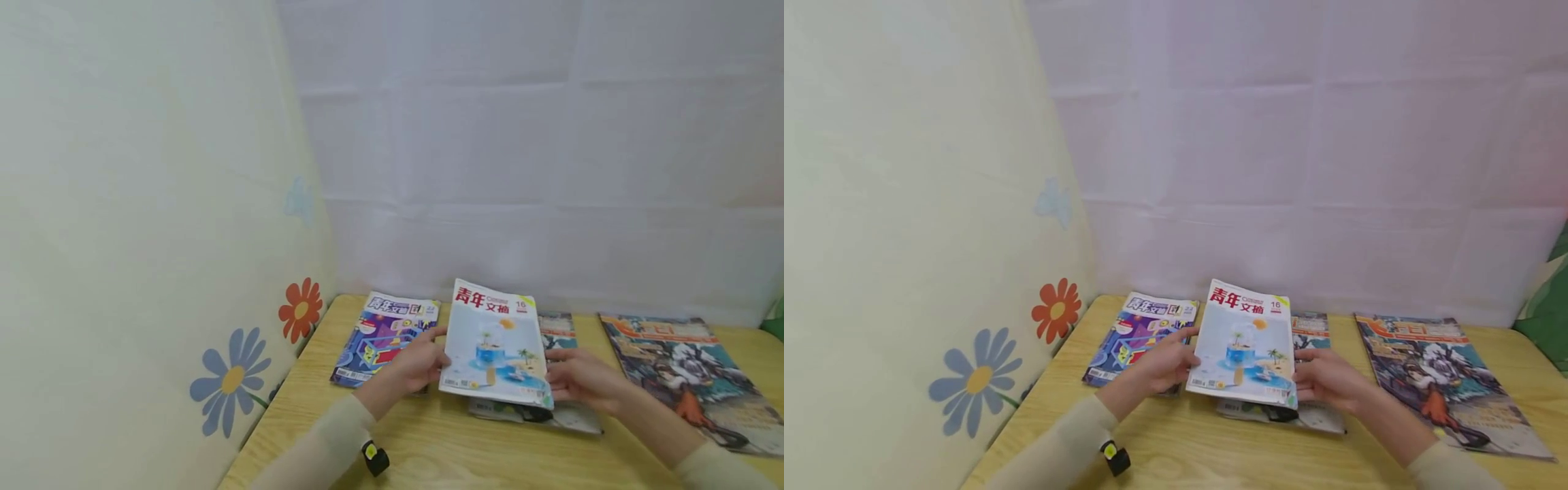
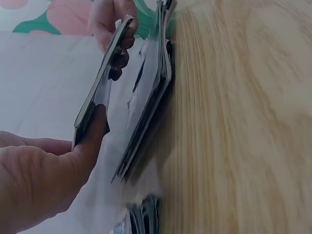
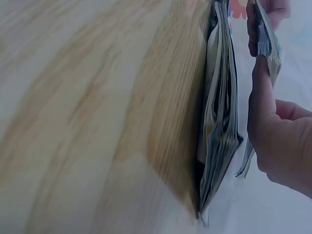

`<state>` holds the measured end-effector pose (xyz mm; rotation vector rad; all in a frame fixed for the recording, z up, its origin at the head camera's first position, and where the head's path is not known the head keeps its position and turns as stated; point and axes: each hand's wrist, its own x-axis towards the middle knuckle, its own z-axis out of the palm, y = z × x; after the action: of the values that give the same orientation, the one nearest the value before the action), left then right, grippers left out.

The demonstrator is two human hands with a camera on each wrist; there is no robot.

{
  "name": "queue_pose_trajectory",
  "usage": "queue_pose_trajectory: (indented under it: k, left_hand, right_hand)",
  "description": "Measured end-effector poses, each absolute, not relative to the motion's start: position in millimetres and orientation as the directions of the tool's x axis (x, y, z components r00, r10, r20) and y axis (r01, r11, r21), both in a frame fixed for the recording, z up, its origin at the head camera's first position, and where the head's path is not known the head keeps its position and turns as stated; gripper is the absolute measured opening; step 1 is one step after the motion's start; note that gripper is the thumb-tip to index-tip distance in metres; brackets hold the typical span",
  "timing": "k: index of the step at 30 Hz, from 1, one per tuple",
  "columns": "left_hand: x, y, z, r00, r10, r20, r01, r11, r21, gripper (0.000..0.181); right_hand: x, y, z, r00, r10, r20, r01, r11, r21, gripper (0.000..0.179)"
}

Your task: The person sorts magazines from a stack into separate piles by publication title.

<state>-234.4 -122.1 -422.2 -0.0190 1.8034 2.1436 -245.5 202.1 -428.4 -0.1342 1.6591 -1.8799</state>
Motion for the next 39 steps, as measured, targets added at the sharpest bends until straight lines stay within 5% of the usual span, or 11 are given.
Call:
queue_pose_trajectory:
  k: [39]
  left_hand:
    - [-231.5, -291.9, -419.0, -0.979, 0.016, -0.201, -0.197, 0.136, 0.971, 0.069]
  right_hand:
    - [-262.7, 4.0, -437.0, -0.843, -0.462, -0.276, 0.322, -0.023, -0.946, 0.064]
